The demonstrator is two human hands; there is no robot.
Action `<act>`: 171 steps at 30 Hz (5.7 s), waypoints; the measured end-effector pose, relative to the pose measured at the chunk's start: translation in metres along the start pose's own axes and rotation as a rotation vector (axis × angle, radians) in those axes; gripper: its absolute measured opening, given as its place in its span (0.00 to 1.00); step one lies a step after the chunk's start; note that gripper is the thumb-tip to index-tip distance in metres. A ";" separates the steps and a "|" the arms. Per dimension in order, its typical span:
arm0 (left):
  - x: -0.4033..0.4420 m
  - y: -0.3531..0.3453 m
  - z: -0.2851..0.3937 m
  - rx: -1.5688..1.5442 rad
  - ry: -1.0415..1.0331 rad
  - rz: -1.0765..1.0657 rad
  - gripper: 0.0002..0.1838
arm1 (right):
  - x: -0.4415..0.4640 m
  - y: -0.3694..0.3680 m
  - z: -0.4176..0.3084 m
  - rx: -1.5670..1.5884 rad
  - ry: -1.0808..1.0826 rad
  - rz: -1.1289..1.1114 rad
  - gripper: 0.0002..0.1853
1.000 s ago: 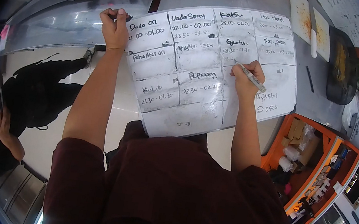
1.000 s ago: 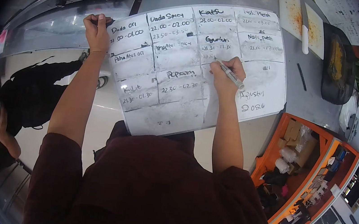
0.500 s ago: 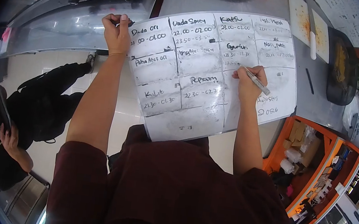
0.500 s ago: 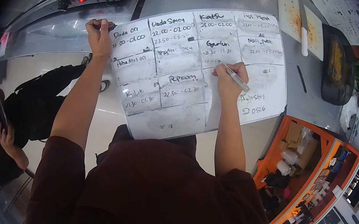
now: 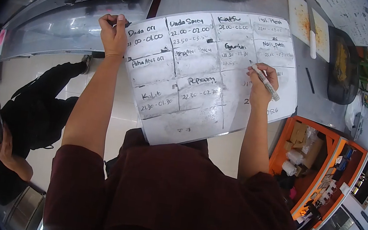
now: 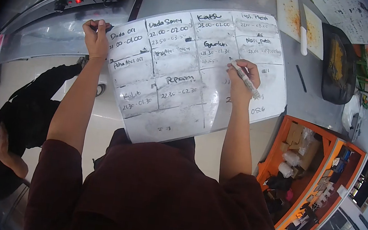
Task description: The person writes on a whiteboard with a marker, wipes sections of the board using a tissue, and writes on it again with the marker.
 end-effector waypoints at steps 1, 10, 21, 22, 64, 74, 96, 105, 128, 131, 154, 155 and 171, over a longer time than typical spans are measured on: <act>0.000 -0.001 0.003 0.030 0.001 -0.014 0.16 | 0.001 -0.002 0.003 -0.038 -0.039 -0.019 0.10; 0.000 0.000 0.006 0.002 -0.018 0.014 0.19 | 0.017 -0.011 0.008 -0.176 -0.067 -0.218 0.10; 0.000 0.000 0.004 -0.022 0.007 0.015 0.19 | 0.018 -0.014 0.009 -0.218 -0.026 -0.252 0.10; 0.000 0.000 0.005 -0.020 0.006 0.012 0.18 | 0.018 -0.013 0.009 -0.223 -0.022 -0.249 0.10; -0.001 0.000 0.006 0.022 0.006 0.013 0.19 | 0.017 -0.011 0.004 -0.361 -0.010 -0.187 0.11; 0.000 0.001 0.003 0.028 -0.004 0.011 0.19 | 0.015 -0.010 0.008 -0.353 -0.096 -0.182 0.11; 0.000 0.000 0.005 0.079 0.017 -0.008 0.17 | 0.018 -0.014 0.015 -0.352 -0.057 -0.207 0.11; 0.000 0.001 0.003 0.039 0.009 0.008 0.19 | 0.016 -0.011 0.012 -0.390 -0.011 -0.222 0.11; -0.001 0.000 0.005 0.024 0.013 0.019 0.17 | 0.021 -0.007 0.018 -0.222 -0.110 -0.164 0.09; 0.001 0.001 0.003 0.033 0.003 0.014 0.17 | 0.022 -0.008 0.016 -0.246 -0.110 -0.149 0.13; -0.001 0.000 0.007 0.034 0.004 0.012 0.19 | 0.025 -0.001 0.028 -0.112 -0.124 -0.124 0.13; -0.002 0.001 0.006 0.031 0.002 0.014 0.19 | 0.025 -0.001 0.027 -0.121 -0.121 -0.127 0.13; -0.001 0.001 0.005 0.013 0.012 0.016 0.19 | 0.023 -0.003 0.020 -0.176 -0.122 -0.096 0.12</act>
Point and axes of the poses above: each hand's wrist, its own x-axis towards the middle knuckle, its own y-axis out of the back of the hand, z = x × y, the point moved 10 cm from there along x, towards the middle knuckle, and after that the axes turned 13 degrees about -x, right-handed, at the moved point
